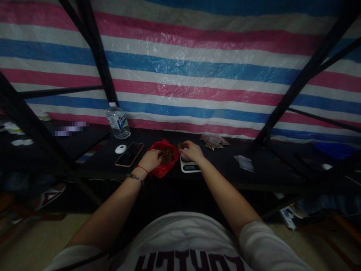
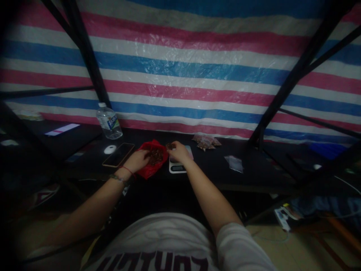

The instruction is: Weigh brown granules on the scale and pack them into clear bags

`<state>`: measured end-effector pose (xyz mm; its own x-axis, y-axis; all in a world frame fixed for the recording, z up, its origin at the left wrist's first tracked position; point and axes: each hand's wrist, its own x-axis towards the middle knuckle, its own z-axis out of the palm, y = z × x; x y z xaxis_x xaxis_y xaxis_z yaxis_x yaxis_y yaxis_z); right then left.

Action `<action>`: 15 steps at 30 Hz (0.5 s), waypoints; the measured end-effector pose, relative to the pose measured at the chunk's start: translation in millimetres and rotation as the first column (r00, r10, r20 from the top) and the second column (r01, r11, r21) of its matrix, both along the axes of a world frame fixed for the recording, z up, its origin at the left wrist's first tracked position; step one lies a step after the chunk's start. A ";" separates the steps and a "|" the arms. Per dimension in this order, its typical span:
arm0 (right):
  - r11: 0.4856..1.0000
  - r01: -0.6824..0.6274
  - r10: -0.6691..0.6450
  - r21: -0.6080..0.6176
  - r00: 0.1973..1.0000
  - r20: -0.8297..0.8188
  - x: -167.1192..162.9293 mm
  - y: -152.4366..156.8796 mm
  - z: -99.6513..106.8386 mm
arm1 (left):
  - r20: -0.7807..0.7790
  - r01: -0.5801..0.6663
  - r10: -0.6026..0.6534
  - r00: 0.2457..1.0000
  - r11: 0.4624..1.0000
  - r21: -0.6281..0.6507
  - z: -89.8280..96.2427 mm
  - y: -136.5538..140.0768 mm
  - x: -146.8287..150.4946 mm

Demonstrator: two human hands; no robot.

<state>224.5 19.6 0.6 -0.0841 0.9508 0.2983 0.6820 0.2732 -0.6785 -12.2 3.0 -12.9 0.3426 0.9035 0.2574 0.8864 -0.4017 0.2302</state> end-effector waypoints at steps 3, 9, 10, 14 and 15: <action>0.996 0.093 -0.093 0.015 0.995 -0.027 37.3 -0.4 0.0 | 0.012 0.048 -0.048 0.999 0.999 0.005 0.3 -7.3 7.7; 0.974 0.221 -0.219 0.053 0.975 -0.043 89.6 -4.5 -13.5 | 0.021 0.104 -0.103 0.994 0.992 -0.065 -2.2 -16.0 19.4; 0.972 0.225 -0.223 0.062 0.974 -0.036 93.1 -5.9 -15.9 | 0.002 0.081 -0.081 0.997 0.995 -0.063 -4.3 -15.4 19.5; 0.970 0.231 -0.232 0.082 0.973 0.001 96.0 -9.9 -20.3 | -0.077 0.011 -0.016 0.997 0.998 -0.066 -13.7 -9.1 15.9; 0.967 0.238 -0.239 0.086 0.971 0.007 95.2 -9.9 -20.4 | -0.078 -0.002 -0.003 0.997 0.997 -0.071 -15.4 -7.4 14.9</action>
<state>319.7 9.8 -19.7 0.1364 0.9155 0.3785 0.7454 0.1568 -0.6479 2.7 -4.4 -28.3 0.3598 0.9184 0.1648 0.9025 -0.3873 0.1882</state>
